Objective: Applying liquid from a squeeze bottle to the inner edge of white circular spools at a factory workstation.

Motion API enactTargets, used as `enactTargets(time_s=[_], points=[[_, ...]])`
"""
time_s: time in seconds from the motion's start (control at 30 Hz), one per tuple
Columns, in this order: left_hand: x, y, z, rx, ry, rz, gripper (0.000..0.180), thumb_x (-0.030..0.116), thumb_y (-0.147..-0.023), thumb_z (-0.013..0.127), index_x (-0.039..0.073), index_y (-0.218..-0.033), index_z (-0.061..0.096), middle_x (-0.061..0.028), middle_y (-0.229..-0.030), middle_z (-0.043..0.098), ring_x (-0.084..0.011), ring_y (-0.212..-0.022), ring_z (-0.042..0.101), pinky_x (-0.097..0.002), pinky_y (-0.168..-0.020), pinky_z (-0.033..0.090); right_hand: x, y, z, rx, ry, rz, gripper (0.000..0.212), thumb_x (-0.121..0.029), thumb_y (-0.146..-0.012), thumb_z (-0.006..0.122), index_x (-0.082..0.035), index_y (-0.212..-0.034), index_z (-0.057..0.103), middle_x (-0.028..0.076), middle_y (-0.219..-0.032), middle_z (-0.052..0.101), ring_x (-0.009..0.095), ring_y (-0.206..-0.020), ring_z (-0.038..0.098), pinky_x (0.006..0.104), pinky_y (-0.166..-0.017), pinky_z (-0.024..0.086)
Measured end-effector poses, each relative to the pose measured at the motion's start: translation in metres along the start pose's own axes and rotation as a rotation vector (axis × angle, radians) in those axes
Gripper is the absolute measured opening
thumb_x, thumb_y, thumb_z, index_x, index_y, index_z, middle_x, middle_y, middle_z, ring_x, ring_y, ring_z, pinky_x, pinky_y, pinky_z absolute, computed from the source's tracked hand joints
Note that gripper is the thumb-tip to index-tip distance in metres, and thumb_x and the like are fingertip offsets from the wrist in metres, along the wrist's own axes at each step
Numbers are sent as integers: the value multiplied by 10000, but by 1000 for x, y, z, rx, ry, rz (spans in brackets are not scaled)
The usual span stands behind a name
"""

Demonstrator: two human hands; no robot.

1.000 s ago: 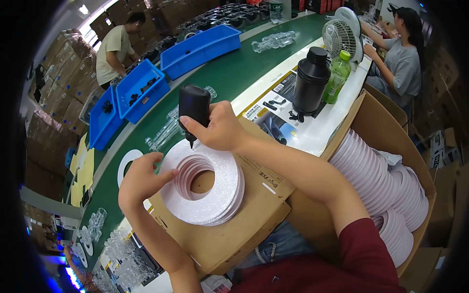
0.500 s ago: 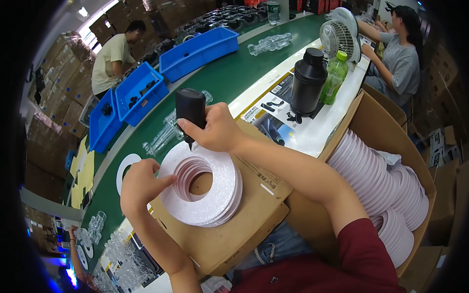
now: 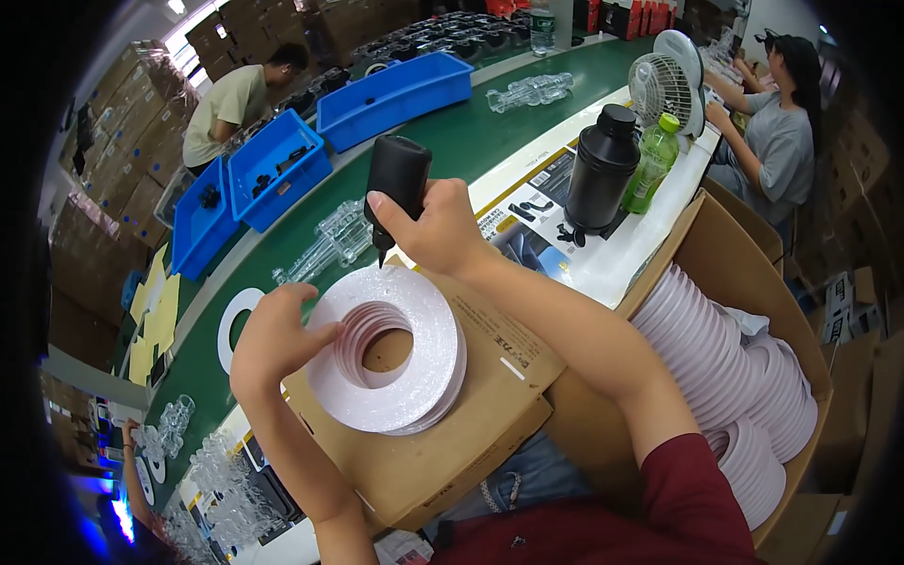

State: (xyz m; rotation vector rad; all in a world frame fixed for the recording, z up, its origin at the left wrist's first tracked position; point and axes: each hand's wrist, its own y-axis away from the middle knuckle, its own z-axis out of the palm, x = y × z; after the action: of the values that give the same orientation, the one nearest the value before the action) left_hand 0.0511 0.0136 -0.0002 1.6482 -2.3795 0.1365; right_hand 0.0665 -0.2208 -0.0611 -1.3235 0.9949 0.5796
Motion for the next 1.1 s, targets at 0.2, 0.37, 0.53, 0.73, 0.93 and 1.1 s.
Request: enactTargets(time_s=[0.2, 0.37, 0.53, 0.73, 0.93, 1.1], points=[[3, 7, -5, -32, -63, -62, 615, 350, -674, 840, -26, -1136, 687, -213, -1133, 688, -354, -1038, 664, -405, -901, 516, 0, -2, -1, 17, 22, -46, 294, -235, -910, 719, 55, -874, 683, 75, -722, 693, 88, -656, 630, 260, -571, 501], [5, 8, -5, -42, -84, -82, 611, 364, -657, 848, -27, -1103, 700, -218, -1088, 699, -358, -1011, 671, -405, -888, 521, 6, 0, -1, -10, 78, -41, 276, -217, -906, 719, 53, -862, 682, 73, -698, 687, 85, -629, 623, 263, -554, 496], [11, 8, -10, -87, -90, -129, 590, 368, -638, 857, -39, -1039, 709, -227, -1033, 703, -365, -974, 675, -407, -858, 524, 4, -2, 0, -6, 104, -69, 274, -204, -902, 719, 52, -813, 682, 68, -660, 678, 77, -598, 609, 266, -536, 489], [9, 9, -7, -79, -74, -105, 561, 354, -623, 861, -54, -974, 703, -245, -965, 695, -374, -901, 679, -411, -801, 525, 5, -3, -2, 16, 108, -96, 271, -200, -897, 721, 44, -788, 682, 62, -637, 671, 68, -584, 600, 266, -520, 474], [12, 12, -7, -31, -148, -122, 540, 380, -605, 861, -50, -895, 712, -225, -854, 694, -369, -800, 682, -410, -733, 534, 6, -2, 0, 21, 143, -109, 266, -194, -893, 724, 37, -770, 681, 57, -617, 663, 59, -574, 591, 261, -504, 461], [10, 14, -3, 26, -214, -129, 517, 406, -596, 860, -39, -803, 697, -227, -769, 674, -363, -726, 675, -416, -664, 524, 5, -2, -1, 2, 142, -115, 267, -191, -887, 728, 38, -761, 679, 64, -610, 663, 64, -556, 587, 260, -495, 457]])
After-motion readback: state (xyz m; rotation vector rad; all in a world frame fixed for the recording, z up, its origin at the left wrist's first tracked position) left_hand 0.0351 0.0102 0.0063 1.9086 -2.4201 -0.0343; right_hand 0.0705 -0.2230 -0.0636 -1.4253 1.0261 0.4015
